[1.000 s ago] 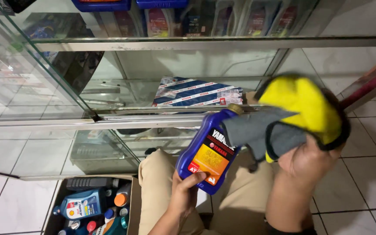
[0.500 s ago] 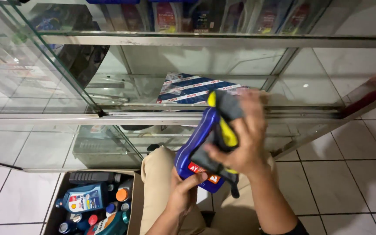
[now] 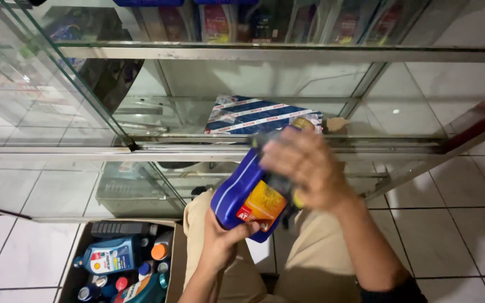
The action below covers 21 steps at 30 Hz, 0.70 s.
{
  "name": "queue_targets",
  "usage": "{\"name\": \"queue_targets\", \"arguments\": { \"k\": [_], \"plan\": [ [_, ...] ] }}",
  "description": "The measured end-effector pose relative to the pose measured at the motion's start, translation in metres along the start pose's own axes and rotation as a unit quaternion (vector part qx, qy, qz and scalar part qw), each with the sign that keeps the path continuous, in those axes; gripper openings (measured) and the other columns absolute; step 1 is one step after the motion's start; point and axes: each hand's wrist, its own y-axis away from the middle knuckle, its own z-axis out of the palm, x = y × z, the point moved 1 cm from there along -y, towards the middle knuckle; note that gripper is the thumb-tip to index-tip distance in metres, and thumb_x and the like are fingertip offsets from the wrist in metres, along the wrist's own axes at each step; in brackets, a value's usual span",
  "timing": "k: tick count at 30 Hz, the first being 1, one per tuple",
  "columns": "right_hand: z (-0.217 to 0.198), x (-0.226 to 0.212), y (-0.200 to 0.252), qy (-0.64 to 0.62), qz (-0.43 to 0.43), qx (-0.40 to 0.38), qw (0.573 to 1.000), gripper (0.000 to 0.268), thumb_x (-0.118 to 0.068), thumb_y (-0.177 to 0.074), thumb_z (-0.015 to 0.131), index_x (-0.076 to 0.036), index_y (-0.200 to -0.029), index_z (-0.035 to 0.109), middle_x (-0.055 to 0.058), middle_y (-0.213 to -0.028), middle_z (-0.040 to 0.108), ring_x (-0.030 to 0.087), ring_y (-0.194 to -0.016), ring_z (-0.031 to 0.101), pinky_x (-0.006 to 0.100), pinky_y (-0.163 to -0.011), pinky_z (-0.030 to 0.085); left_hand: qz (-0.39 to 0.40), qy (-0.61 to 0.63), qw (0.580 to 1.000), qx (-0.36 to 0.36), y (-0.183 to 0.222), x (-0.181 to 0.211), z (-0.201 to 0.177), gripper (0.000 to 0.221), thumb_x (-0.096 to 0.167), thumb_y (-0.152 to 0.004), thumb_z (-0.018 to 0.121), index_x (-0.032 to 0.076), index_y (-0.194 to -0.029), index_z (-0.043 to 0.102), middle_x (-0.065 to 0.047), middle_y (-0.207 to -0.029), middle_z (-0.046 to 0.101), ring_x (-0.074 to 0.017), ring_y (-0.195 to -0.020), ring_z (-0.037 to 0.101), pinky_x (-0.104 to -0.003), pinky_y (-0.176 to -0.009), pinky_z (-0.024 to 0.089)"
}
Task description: The person wipes the glass shelves of a display cabinet using a yellow and grey cloth. They then pick up a blue bottle of Yamalube motor oil and wipe it thoroughly with the cloth before placing it back on the shelf.
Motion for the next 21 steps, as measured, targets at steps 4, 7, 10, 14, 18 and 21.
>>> {"name": "queue_targets", "arguments": {
  "k": [4,7,10,14,18,21],
  "plan": [
    [0.004,0.001,-0.003,0.004,0.133,0.077,0.988,0.055,-0.008,-0.093,0.057,-0.021,-0.146,0.055,0.0,-0.157,0.051,0.025,-0.154,0.042,0.051,-0.134,0.023,0.031,-0.092,0.995,0.019,0.001,0.004,0.005,0.073,-0.001,-0.061,0.084,-0.003,-0.128,0.055,-0.011,-0.113,0.069,-0.0201,-0.103,0.07,-0.035,-0.093,0.057],
    [0.008,-0.024,-0.014,0.012,0.194,0.141,0.971,0.045,-0.024,-0.105,0.055,-0.011,-0.148,0.051,0.008,-0.155,0.052,0.031,-0.152,0.042,0.054,-0.132,0.024,0.064,-0.099,0.993,0.014,-0.003,0.009,0.011,0.066,-0.002,-0.064,0.083,0.0,-0.123,0.054,-0.009,-0.11,0.067,-0.0196,-0.101,0.07,-0.034,-0.09,0.059],
    [0.004,-0.062,-0.02,0.035,0.137,0.127,0.982,0.046,-0.038,-0.107,0.047,-0.011,-0.143,0.057,0.02,-0.151,0.051,0.039,-0.15,0.034,0.057,-0.126,0.021,0.063,-0.166,0.984,0.035,-0.001,0.011,0.009,0.067,-0.001,-0.061,0.084,0.001,-0.121,0.054,-0.007,-0.108,0.068,-0.0169,-0.098,0.07,-0.03,-0.087,0.059],
    [0.012,-0.068,-0.014,-0.053,-0.001,0.052,0.997,0.053,-0.052,-0.096,0.054,-0.016,-0.133,0.067,0.003,-0.133,0.069,0.021,-0.132,0.059,0.056,-0.118,0.031,0.093,-0.214,0.972,0.013,0.001,-0.001,-0.004,0.069,0.001,-0.06,0.083,0.0,-0.123,0.054,-0.006,-0.108,0.064,-0.0143,-0.098,0.064,-0.029,-0.088,0.055],
    [-0.019,-0.038,-0.038,-0.042,0.044,0.029,0.998,0.04,-0.05,-0.088,0.074,-0.016,-0.108,0.077,0.004,-0.108,0.077,0.021,-0.11,0.072,0.049,-0.109,0.047,0.043,-0.304,0.951,0.035,0.004,0.018,0.021,0.067,0.005,-0.053,0.085,0.001,-0.116,0.061,-0.006,-0.096,0.069,-0.0131,-0.085,0.066,-0.029,-0.079,0.057],
    [-0.039,-0.019,-0.049,-0.048,0.117,0.014,0.992,0.033,-0.044,-0.081,0.081,-0.014,-0.095,0.079,0.005,-0.101,0.079,0.024,-0.107,0.072,0.041,-0.098,0.051,0.051,-0.296,0.953,0.039,0.003,0.018,0.025,0.069,0.005,-0.052,0.084,0.001,-0.118,0.063,-0.006,-0.096,0.072,-0.0134,-0.085,0.068,-0.029,-0.082,0.057]
  ]
}}
